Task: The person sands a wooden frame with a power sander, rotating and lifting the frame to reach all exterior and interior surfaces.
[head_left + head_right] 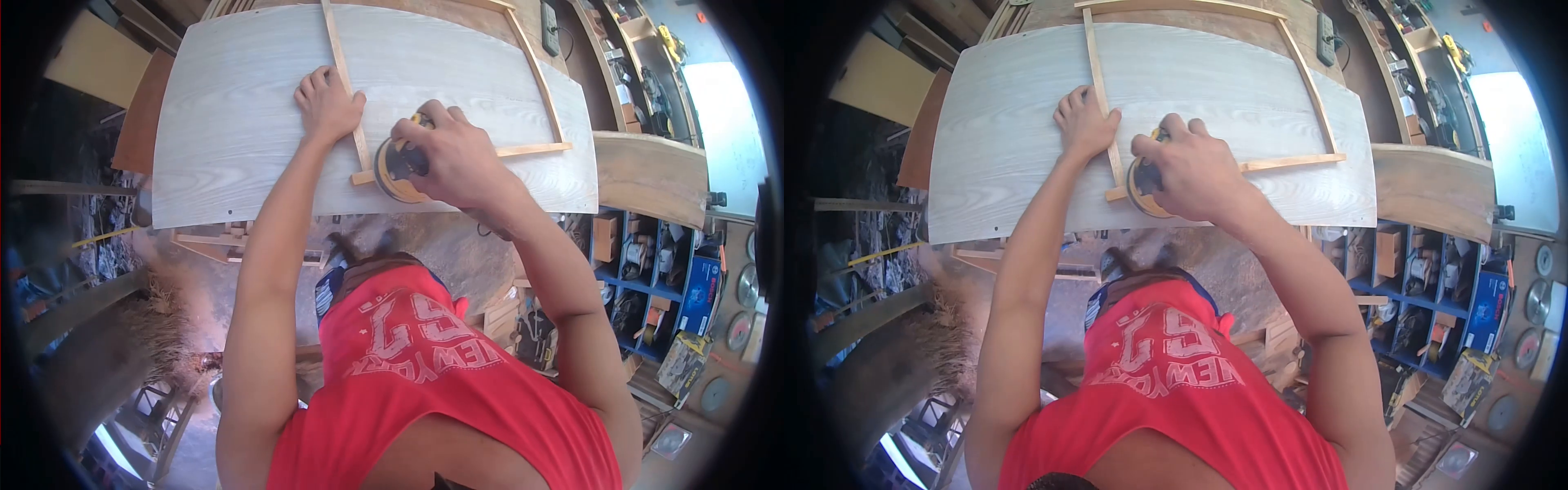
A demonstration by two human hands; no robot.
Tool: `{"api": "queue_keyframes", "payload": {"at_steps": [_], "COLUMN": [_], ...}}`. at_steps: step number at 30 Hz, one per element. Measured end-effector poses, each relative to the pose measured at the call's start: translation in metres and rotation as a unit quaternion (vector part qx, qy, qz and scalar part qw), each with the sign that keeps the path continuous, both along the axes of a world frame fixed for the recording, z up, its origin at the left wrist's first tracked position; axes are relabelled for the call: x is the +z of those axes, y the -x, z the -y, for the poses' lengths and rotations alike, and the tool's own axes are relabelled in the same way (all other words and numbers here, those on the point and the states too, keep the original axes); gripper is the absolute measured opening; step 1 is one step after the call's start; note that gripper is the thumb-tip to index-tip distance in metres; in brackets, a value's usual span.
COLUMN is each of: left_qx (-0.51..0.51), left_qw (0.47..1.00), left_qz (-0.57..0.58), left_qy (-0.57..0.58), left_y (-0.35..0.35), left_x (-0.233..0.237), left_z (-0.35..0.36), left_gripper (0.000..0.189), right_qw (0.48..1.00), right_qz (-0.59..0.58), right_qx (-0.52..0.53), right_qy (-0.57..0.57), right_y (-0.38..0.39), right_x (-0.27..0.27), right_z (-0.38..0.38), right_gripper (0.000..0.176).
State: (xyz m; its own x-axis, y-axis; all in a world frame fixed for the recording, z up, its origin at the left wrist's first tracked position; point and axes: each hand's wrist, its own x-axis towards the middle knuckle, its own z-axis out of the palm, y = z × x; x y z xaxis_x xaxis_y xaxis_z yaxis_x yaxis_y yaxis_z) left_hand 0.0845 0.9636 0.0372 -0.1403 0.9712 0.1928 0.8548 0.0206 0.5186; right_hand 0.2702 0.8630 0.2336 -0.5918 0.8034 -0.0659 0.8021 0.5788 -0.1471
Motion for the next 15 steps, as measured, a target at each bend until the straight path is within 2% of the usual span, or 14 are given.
{"api": "queue_keyframes", "payload": {"at_steps": [4,9,11,15], "left_qx": [-0.002,-0.003,0.001,0.002], "left_qw": [1.0,1.0,1.0,1.0], "left_qz": [-0.002,-0.004,0.001,-0.005], "left_qy": [-0.007,-0.016,-0.019,0.001], "left_y": [-0.001,-0.002,0.0,-0.003], "left_x": [-0.005,-0.007,-0.001,-0.007], "left_z": [-0.002,0.002,-0.004,-0.002], "left_gripper": [0.069,0.069,0.069,0.068], "right_qw": [0.999,0.999,1.0,0.999], "right_qz": [0.016,0.014,-0.009,0.007], "right_qx": [0.012,0.046,-0.009,-0.043], "right_qy": [0.033,0.014,0.011,-0.012], "right_y": [0.02,0.032,0.013,-0.006], "right_x": [0.006,0.002,0.001,0.001], "right_z": [0.012,0.016,0.008,0.011], "right_gripper": [0.041,0.042,0.04,0.036]}}
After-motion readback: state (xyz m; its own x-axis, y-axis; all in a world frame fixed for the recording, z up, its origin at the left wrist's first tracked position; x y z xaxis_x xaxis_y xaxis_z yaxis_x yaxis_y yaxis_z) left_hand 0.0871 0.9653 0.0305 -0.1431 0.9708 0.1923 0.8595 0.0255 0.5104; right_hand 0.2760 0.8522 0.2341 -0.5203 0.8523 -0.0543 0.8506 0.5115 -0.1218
